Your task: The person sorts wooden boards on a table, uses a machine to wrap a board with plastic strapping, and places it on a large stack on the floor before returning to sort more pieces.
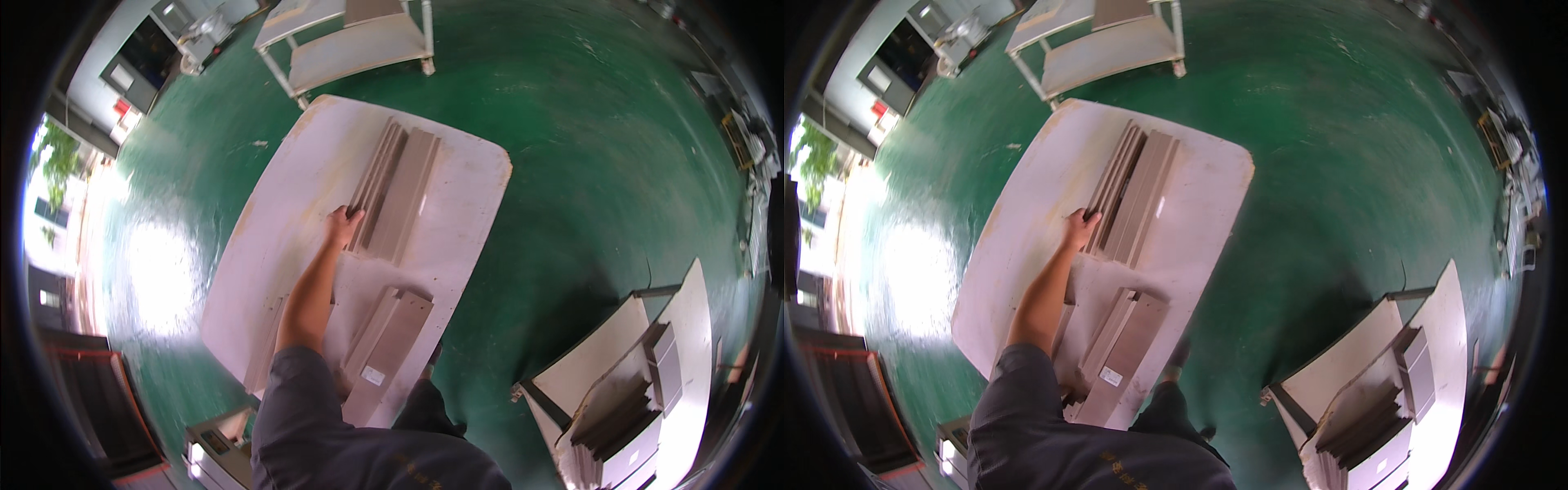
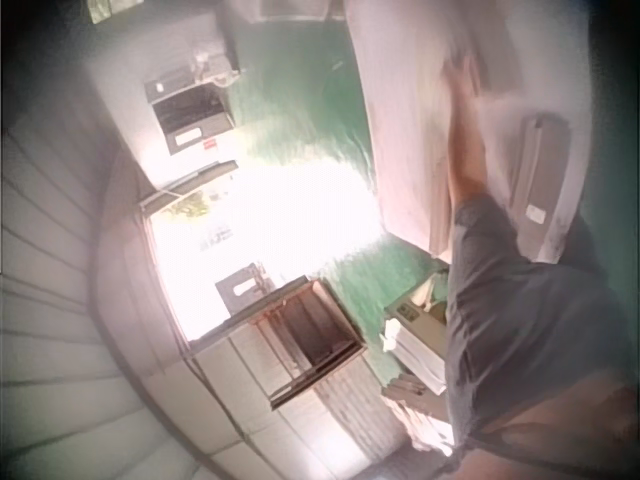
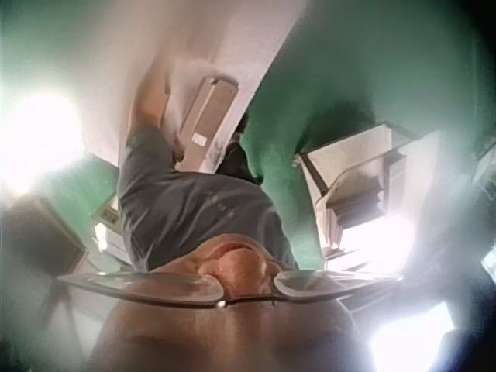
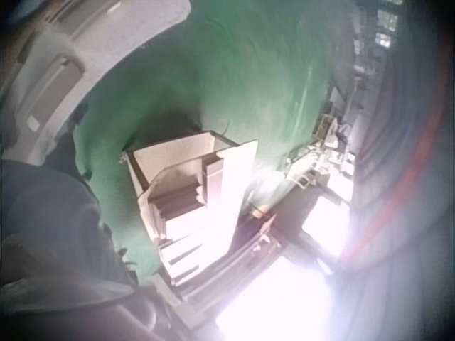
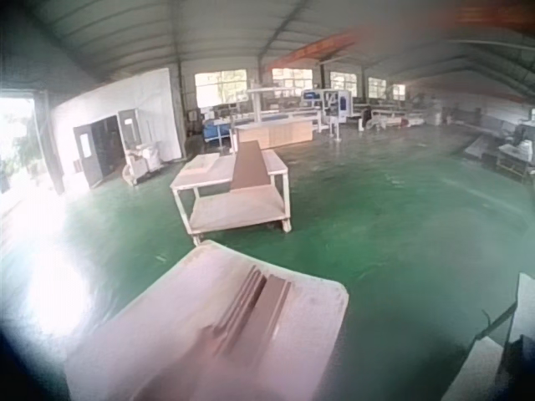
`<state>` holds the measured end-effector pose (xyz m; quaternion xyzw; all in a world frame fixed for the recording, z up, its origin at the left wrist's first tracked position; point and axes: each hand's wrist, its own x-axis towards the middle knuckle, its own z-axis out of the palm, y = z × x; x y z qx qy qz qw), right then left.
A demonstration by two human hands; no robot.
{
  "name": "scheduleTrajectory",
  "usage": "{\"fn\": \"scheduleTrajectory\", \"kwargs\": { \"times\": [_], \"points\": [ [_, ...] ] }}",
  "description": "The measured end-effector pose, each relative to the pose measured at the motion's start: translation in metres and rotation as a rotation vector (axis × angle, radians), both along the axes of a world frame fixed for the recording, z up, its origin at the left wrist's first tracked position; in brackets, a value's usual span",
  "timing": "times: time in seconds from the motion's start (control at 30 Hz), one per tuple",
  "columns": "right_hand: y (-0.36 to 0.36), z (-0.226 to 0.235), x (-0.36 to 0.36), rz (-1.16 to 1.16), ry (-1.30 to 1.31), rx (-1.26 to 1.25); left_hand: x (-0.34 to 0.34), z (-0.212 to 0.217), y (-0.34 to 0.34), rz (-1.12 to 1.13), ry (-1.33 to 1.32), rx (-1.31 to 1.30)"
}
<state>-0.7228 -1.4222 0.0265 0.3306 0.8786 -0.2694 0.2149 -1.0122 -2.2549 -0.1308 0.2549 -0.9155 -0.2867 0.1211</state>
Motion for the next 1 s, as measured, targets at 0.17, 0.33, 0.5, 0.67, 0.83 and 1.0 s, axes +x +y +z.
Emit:
{"fn": "scheduleTrajectory", "kwargs": {
  "times": [0.17, 0.33, 0.5, 0.67, 0.83, 1.0],
  "points": [
    [-0.016, 0.001, 0.021, -0.043, 0.019, -0.035, 0.025, 0.042, 0.003, -0.005, 0.047, -0.015],
    [-0.018, 0.001, 0.068, -0.098, 0.070, -0.091, 0.084, 0.126, 0.006, -0.030, 0.186, 0.027],
    [0.018, 0.018, 0.143, -0.144, 0.212, -0.193, 0.138, 0.222, 0.122, -0.189, 0.300, 0.020],
    [0.034, 0.051, 0.163, -0.002, 0.407, -0.475, 0.219, 0.233, 0.333, -0.606, 0.228, 0.525],
    [0.101, 0.109, 0.210, -0.018, 0.813, -0.907, 0.329, 0.219, 0.660, -1.050, 0.054, 0.804],
    [0.234, 0.108, 0.346, -0.651, 0.988, -0.531, 0.454, 0.194, 0.931, -1.341, -0.434, 1.064]
  ]
}}
